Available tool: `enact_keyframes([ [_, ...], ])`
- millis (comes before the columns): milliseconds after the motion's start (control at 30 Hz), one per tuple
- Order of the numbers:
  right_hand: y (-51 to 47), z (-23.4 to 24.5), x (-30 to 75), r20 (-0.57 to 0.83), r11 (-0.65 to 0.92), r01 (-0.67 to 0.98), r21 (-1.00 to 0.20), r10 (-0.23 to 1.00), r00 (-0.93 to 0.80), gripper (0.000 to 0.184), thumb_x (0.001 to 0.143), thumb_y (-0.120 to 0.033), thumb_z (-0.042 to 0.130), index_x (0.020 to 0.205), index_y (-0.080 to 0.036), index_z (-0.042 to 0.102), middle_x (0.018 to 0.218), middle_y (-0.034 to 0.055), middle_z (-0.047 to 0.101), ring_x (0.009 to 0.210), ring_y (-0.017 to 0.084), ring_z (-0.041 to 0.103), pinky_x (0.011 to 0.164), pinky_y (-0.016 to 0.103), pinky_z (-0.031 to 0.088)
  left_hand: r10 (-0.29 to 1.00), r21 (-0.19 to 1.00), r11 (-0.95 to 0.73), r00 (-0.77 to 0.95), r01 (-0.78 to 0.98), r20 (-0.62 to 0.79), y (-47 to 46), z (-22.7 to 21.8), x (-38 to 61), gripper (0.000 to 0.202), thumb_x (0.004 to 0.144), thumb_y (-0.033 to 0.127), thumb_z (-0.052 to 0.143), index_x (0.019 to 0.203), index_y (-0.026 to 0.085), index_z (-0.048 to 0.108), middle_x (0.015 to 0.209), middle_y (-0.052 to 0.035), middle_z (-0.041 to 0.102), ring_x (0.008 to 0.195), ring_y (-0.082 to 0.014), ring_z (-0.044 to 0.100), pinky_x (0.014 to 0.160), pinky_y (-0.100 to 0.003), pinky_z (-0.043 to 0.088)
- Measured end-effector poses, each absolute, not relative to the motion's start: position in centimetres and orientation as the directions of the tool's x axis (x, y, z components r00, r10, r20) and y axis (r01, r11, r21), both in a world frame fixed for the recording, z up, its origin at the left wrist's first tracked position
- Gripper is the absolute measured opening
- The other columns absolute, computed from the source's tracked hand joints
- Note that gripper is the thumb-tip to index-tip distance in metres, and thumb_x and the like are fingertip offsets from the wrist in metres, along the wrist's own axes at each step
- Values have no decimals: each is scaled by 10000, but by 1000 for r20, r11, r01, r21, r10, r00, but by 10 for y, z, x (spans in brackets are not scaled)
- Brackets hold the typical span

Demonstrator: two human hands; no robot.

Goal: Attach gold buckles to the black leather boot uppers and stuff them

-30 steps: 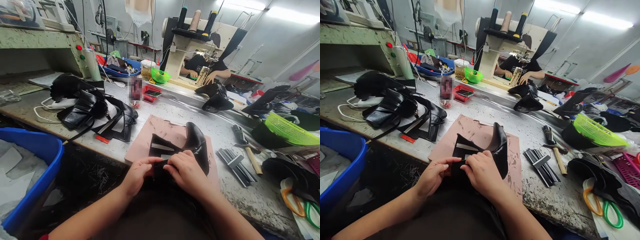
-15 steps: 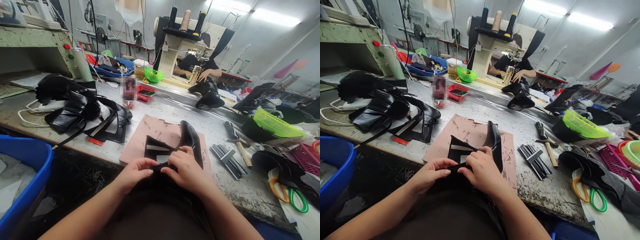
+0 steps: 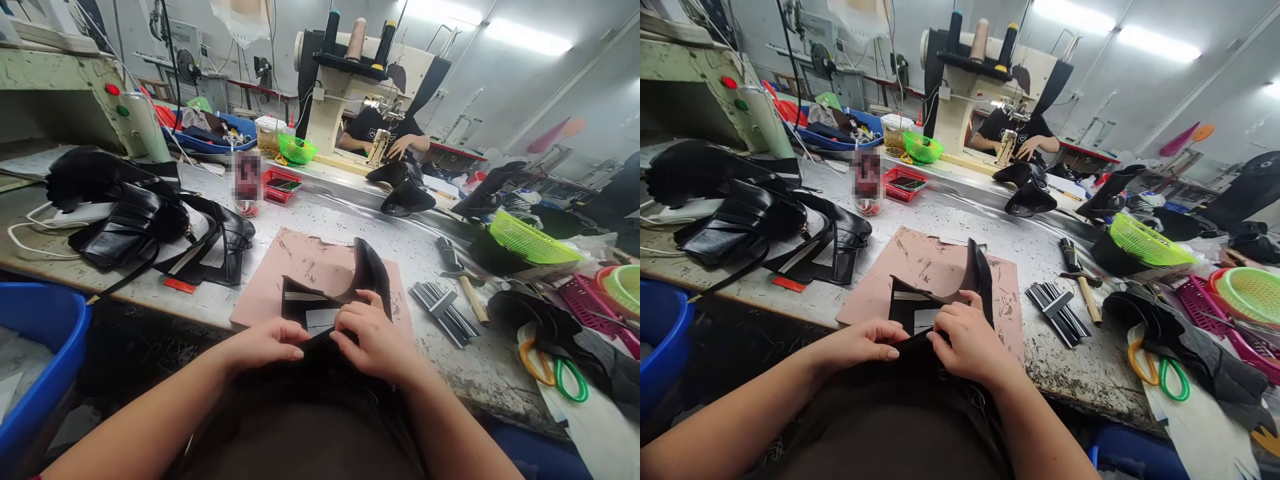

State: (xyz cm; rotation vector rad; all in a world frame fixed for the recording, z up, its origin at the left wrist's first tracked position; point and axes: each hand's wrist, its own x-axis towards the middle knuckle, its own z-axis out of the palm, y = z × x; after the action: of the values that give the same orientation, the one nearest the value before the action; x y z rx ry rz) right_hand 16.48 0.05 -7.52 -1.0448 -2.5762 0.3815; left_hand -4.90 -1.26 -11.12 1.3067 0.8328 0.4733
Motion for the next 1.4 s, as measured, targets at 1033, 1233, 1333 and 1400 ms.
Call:
enact_keyframes([
  [1033,-7,-86,215,672,453,654,-607,731,117,244,720,-289,622,910,-199,498,931,80,533,910,239,541,827,461,453,794,927,200,502,318,-344,14,-117,14,275,594,382,631,581,147,489,508,56,434,491,-84,361,468,-204,264],
  [1233,3,-111,219,-22,5,186,-982,989,-143,365,685,-403,644,966,-195,540,937,69,639,903,236,599,824,414,483,779,925,284,502,251,-376,10,-114,21,273,550,361,654,540,149,484,473,56,453,456,-83,391,459,-204,278],
  [1333,2,-113,215,7,34,140,-990,983,-183,403,700,-384,640,1042,-197,540,1016,73,634,981,247,579,875,420,460,754,935,267,554,232,-353,13,-109,28,190,556,290,665,625,138,577,574,30,562,544,-116,493,521,-217,351],
  [1400,0,-111,214,16,43,128,-991,979,-203,417,703,-372,641,1065,-193,535,1037,78,629,1013,259,567,888,431,453,743,941,262,576,216,-340,14,-106,32,203,576,284,671,704,134,627,662,11,617,612,-135,533,566,-226,379],
])
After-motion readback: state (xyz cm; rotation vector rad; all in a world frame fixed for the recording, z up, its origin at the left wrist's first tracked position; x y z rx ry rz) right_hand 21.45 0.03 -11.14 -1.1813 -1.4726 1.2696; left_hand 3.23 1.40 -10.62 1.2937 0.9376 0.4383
